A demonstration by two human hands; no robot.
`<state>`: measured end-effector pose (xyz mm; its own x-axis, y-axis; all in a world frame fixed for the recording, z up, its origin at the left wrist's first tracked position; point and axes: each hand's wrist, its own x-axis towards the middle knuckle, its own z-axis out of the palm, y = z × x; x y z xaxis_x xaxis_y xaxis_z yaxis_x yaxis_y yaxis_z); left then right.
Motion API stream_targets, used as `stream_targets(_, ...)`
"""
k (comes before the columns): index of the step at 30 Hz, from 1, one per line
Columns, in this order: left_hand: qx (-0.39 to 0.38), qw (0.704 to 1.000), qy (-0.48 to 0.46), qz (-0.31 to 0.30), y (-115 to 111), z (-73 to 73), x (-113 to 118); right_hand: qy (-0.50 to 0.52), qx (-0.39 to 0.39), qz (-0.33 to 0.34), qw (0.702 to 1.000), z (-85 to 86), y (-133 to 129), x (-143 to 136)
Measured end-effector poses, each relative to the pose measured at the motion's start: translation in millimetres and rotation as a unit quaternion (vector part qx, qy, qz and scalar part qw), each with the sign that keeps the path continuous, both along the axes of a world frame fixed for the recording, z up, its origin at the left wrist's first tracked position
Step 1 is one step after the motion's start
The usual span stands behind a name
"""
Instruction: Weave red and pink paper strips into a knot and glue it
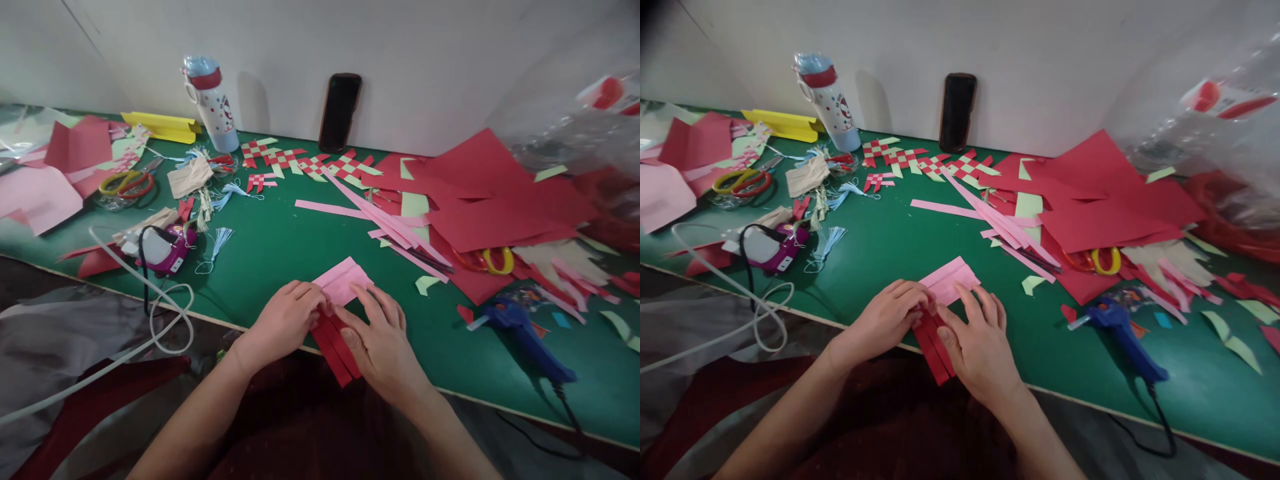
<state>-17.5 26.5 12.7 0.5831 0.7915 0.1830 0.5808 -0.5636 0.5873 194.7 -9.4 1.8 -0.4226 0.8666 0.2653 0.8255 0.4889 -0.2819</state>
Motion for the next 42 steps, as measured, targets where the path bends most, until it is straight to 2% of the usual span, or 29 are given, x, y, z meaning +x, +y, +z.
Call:
stream_targets(4,0.024,0.999,-0.036,-0.012,-1,-0.4,-3,0.107,0.03,0.002,0.994,1.1,-2,10)
stream_targets(9,0.111,0.991,-0.072,0.013,-10,-3.0,-8,0.097,0.027,0.015,0.995,-0.3,-23,19)
stream_targets(13,0.186,0.982,0.013,0.008,-24,-9.8,-12,0.074,0.026,0.018,0.997,0.1,-36,22)
stream_targets(17,0.196,0.977,0.09,-0.004,-35,-17.5,-16,0.053,0.041,0.03,0.997,-0.3,-41,22)
stream_targets(21,0.201,0.972,0.119,0.0,-37,-16.9,-22,0.05,0.044,0.067,0.995,0.0,-45,20)
stream_targets(25,0.203,0.967,0.156,-0.01,-35,-11.3,-23,0.066,0.057,0.071,0.994,3.8,-39,19)
stream_targets(31,0.207,0.958,0.195,-0.038,-31,-15.9,-18,0.004,0.071,0.003,0.997,7.9,-11,10)
stream_targets(36,0.209,0.96,0.182,-0.022,-28,-24.0,-13,-0.006,0.048,-0.018,0.999,4.6,2,1)
stream_targets(42,0.202,0.966,0.163,-0.014,-28,-22.7,-11,-0.016,0.044,-0.036,0.998,0.3,5,3)
